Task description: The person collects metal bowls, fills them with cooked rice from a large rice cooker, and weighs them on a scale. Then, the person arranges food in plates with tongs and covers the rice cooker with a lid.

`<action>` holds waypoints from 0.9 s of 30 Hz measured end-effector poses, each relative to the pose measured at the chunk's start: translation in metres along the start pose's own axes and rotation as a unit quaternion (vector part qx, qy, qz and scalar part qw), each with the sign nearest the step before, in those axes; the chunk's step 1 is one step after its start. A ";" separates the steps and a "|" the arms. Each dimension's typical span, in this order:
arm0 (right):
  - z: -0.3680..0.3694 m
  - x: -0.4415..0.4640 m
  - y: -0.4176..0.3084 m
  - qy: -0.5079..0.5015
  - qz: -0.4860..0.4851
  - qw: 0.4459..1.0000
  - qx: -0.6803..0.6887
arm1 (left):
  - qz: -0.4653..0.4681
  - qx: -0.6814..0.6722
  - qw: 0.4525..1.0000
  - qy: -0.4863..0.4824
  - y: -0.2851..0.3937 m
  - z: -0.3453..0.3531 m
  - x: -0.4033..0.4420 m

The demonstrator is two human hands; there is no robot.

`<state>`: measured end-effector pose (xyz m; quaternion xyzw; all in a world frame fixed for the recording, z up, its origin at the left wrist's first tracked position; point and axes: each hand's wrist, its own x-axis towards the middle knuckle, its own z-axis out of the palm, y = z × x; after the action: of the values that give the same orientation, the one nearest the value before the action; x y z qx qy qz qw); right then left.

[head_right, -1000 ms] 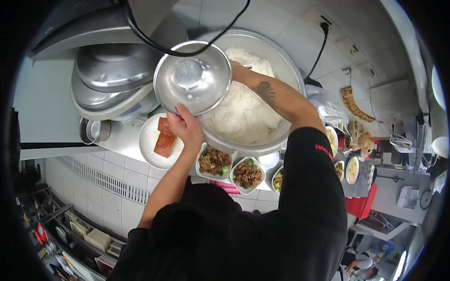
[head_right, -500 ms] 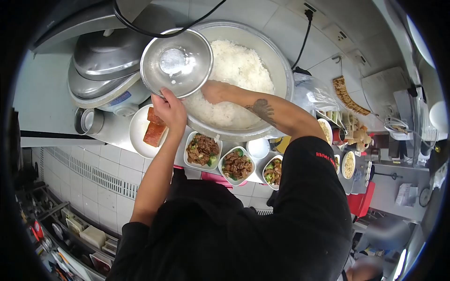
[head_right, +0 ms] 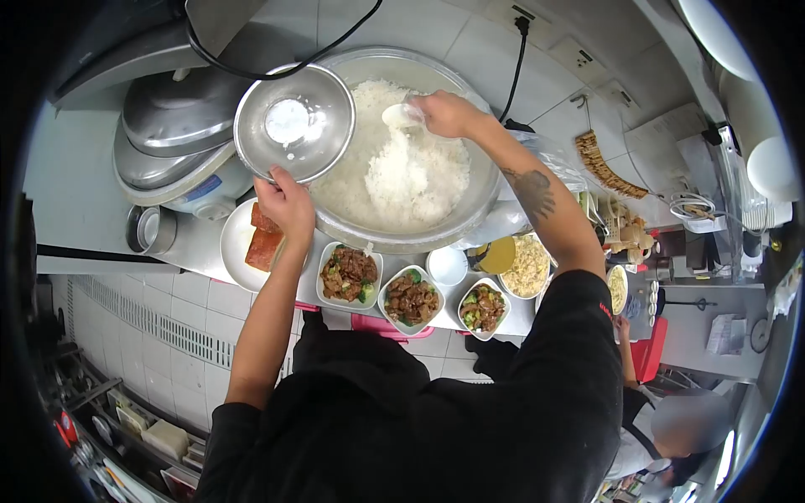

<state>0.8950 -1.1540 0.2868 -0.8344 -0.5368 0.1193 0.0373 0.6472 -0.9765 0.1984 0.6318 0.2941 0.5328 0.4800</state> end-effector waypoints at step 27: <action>0.112 -0.006 -0.117 -0.070 0.165 0.975 0.130 | -0.057 -0.040 0.996 -0.048 -0.013 -0.004 0.011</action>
<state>0.7622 -1.1174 0.2011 -0.8889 -0.3732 0.2507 0.0878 0.6483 -0.9606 0.1908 0.6188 0.2848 0.4850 0.5484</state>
